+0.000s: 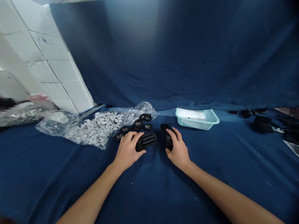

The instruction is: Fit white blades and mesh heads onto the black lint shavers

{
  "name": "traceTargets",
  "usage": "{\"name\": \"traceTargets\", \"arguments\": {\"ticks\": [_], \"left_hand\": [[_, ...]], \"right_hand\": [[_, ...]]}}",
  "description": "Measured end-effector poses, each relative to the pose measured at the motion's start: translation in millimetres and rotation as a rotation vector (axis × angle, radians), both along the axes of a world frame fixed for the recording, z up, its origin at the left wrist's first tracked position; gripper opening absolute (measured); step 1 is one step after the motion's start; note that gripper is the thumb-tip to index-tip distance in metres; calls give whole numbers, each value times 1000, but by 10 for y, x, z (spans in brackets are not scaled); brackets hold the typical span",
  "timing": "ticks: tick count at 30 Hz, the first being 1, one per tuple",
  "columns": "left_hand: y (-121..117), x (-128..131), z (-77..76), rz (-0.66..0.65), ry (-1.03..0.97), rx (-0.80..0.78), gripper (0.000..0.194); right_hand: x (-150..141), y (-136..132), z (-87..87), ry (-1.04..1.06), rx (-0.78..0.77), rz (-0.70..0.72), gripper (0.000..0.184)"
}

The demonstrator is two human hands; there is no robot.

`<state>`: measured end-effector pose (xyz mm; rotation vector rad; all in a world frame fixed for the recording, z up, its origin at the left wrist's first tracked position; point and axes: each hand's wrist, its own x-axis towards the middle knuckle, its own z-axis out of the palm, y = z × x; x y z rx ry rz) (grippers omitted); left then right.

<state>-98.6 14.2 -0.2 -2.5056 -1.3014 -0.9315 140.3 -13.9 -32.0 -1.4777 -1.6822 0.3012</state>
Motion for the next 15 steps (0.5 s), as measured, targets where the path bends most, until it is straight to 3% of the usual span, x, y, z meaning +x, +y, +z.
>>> {"name": "traceTargets", "arguments": {"ticks": [4,8,15], "left_hand": [[43,-34,19,18,172,11,77],[39,-26,30,7,290,-9,72],[-17,14,76,7,225,-47,51]], "right_hand": [[-29,-8,9,-264,-10,-25,89],[-26,-22,34,-437,-9,-101,78],[-85,-71,94,-609,64,-129,74]]}}
